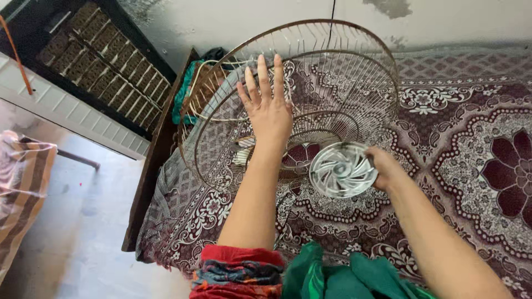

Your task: The person assembles a standing electric fan by attaching the front and rear wire cages to the fan head and securing them. The person handles the fan blades, cage halves, and central hub, then positions the assembled fan upright.

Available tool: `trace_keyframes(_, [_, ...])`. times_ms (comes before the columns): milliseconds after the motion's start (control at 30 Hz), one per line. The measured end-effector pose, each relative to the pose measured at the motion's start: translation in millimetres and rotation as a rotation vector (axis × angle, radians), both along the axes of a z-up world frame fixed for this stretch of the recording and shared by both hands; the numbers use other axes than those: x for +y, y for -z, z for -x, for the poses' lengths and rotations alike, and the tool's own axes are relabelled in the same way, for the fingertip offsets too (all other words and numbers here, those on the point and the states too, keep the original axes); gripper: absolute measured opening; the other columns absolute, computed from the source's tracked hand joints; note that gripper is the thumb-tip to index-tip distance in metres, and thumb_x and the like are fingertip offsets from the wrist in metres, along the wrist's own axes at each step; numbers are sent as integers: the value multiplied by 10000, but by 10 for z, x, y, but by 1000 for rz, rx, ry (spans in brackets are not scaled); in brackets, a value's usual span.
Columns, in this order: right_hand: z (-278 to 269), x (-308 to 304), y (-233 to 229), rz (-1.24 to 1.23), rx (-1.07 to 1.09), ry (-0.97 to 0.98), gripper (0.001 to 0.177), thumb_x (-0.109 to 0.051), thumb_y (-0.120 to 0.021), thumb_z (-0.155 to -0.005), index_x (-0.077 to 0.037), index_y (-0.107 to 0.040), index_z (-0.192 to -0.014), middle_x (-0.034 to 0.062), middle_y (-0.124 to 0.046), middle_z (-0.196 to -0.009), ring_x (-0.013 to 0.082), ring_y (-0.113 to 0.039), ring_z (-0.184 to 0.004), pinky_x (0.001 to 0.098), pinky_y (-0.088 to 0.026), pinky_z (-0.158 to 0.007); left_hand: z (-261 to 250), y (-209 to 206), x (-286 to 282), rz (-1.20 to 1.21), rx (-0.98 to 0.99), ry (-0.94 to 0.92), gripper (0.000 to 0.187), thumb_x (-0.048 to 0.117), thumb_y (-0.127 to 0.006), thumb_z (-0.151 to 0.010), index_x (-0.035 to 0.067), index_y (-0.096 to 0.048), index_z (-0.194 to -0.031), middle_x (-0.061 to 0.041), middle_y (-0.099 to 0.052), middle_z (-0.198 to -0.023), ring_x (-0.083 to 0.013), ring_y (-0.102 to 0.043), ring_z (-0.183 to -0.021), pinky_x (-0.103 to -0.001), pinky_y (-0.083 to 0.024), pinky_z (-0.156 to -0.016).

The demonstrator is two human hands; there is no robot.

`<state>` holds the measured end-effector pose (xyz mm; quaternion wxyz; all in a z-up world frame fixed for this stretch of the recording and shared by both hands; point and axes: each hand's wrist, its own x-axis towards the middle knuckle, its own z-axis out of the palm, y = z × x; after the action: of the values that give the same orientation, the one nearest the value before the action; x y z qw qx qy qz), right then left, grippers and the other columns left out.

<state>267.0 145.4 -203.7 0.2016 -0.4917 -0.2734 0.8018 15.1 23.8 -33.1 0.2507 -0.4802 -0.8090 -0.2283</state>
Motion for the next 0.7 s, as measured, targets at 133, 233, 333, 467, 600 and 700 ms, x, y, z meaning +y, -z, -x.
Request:
trace_keyframes(133, [264, -445, -321, 126, -101, -55, 331, -211, -405, -1023, -21, -569, -1240, 177, -650, -1120, 271, -683, -976, 504, -593, -872, -25, 9, 21, 6, -2, 3, 1052, 222, -780, -831, 246, -128, -1656, -89, -134, -1704, -389, -162, -1569, -597, -75, -1301])
trace_keyframes(233, [443, -608, -454, 163, -194, 6, 307, -263, -380, -1051, -48, -506, -1231, 180, -643, -1182, 292, -676, -1075, 526, -578, -960, -11, 13, 16, 10, -16, 4, 1050, 233, -778, -833, 251, -114, -1646, -92, -133, -1697, -390, -154, -1565, -601, -56, -1298])
trace_keyframes(333, [522, -606, -383, 237, -136, 40, 308, -285, -362, -1066, -58, -502, -1218, 151, -636, -1191, 283, -666, -1078, 556, -553, -996, -27, 21, -39, 42, -24, -6, 1048, 237, -772, -842, 251, -102, -1648, -93, -140, -1698, -389, -141, -1570, -602, -48, -1304])
trace_keyframes(467, [626, -594, -200, 264, -109, 55, 357, -315, -327, -1081, -30, -501, -1208, 143, -622, -1139, 301, -658, -1095, 617, -556, -993, -65, 26, -71, 36, -21, -12, 1047, 266, -771, -847, 263, -101, -1652, -91, -144, -1701, -381, -140, -1579, -593, -55, -1310])
trace_keyframes(600, [787, -568, -41, 267, -25, 141, 332, -340, -441, -1078, -40, -499, -1208, 121, -536, -1033, 266, -605, -966, 643, -579, -965, -89, 9, -75, 52, -36, -11, 1057, 276, -777, -838, 256, -98, -1648, -95, -146, -1694, -382, -141, -1581, -594, -56, -1303])
trace_keyframes(700, [964, -537, 34, 270, 24, 172, 344, -364, -496, -1056, -45, -499, -1184, 188, -559, -1087, 360, -632, -1038, 597, -584, -952, -109, 14, -104, 36, -42, 5, 1064, 283, -779, -842, 256, -92, -1655, -96, -152, -1697, -379, -148, -1582, -598, -55, -1314])
